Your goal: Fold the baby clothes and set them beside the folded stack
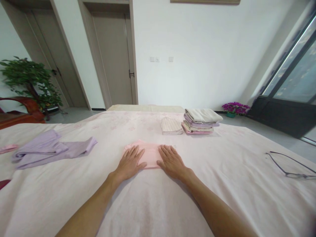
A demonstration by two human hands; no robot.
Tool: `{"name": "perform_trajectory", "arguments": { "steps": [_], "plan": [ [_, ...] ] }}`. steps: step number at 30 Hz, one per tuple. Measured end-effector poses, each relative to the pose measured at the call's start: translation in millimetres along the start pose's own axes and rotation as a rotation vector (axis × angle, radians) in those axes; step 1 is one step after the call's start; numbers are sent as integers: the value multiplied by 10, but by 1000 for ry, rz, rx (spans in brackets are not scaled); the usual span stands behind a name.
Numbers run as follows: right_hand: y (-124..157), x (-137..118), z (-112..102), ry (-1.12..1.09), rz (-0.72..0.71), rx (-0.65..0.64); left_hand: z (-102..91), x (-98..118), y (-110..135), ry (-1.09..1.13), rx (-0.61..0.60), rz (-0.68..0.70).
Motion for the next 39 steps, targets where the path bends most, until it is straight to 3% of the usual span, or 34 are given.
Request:
{"name": "perform_trajectory", "arguments": {
  "steps": [13,17,22,30,35,39],
  "plan": [
    [27,166,-112,40,47,-25,5,-521,259,-25,-49,-407],
    [35,60,-166,37,38,9,-97,-511,259,-109,50,-515],
    [72,-224,-185,-48,-90,-15,-267,-422,240,-93,126,-577],
    [132,-354,-67,-157,-90,-146,-190,-546,251,91,111,-604],
    [90,-319,-135,-342,-50,-140,-184,-542,174,378,323,-538],
    [2,-332,-216,-839,202,-138,-288,-322,32,515,487,-444]
  ]
}}
Point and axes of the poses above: each hand's wrist, its own y-axis away from the middle knuckle, its own z-axis out of the palm, x = y × z, the point moved 1 cm from there along -y, towards the middle knuckle, and after that the axes turned 12 degrees about z, right-handed, at the moved point
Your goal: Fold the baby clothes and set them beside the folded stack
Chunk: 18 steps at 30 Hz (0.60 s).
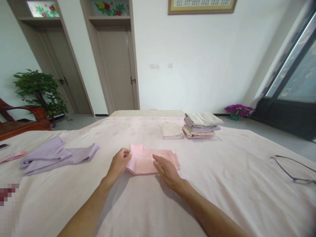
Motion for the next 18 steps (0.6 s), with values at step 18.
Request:
{"name": "perform_trajectory", "arguments": {
  "steps": [18],
  "plan": [
    [-288,74,-222,-535,345,63,872,996,108,523,-112,108]
  ]
}}
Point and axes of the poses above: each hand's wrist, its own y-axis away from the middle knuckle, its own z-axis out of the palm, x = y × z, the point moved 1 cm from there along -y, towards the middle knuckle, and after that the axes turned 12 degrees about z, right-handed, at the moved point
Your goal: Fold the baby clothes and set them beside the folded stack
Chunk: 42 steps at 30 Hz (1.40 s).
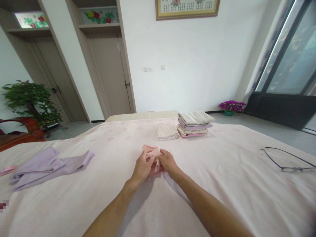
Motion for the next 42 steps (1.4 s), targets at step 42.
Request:
{"name": "perform_trajectory", "arguments": {
  "steps": [42],
  "plan": [
    [-108,20,-485,1116,-229,418,44,-200,358,-942,-622,562]
  ]
}}
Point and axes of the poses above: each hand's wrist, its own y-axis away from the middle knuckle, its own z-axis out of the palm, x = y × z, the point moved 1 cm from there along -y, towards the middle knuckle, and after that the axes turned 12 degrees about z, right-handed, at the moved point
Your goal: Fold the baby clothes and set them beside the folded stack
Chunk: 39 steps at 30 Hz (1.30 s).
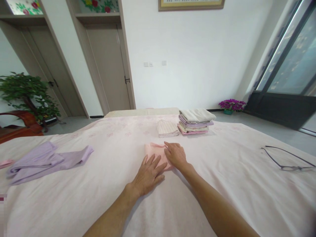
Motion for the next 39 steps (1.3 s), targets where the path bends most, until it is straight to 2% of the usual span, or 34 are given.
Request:
{"name": "perform_trajectory", "arguments": {
  "steps": [4,8,10,13,15,18,20,22,24,29,34,39],
  "plan": [
    [-59,25,60,-31,-45,-73,-51,30,-7,43,-18,23],
    [-96,1,43,-76,-81,8,-99,46,-17,69,-35,30],
    [-84,-42,37,-79,-176,-11,-114,44,-22,80,-35,45],
    [-46,-84,67,-26,-312,-108,-123,39,-22,94,-24,69],
    [-36,-66,89,49,-242,-111,-122,36,-18,101,-26,70],
    [-43,-7,82,125,-32,-18,-119,38,-9,106,-39,61],
    [-44,5,65,118,-61,-15,-124,42,-6,107,-34,66],
    [-40,-4,66,97,-190,-121,-132,47,-3,109,-16,84],
    [-43,0,77,100,-225,-211,-142,51,1,117,3,92],
    [-85,122,30,157,123,-97,-163,60,13,176,-25,62],
    [-48,147,-65,123,198,-106,-211,62,12,253,20,9],
    [-14,35,-34,58,259,-108,-285,77,9,288,118,4]
  ]
}}
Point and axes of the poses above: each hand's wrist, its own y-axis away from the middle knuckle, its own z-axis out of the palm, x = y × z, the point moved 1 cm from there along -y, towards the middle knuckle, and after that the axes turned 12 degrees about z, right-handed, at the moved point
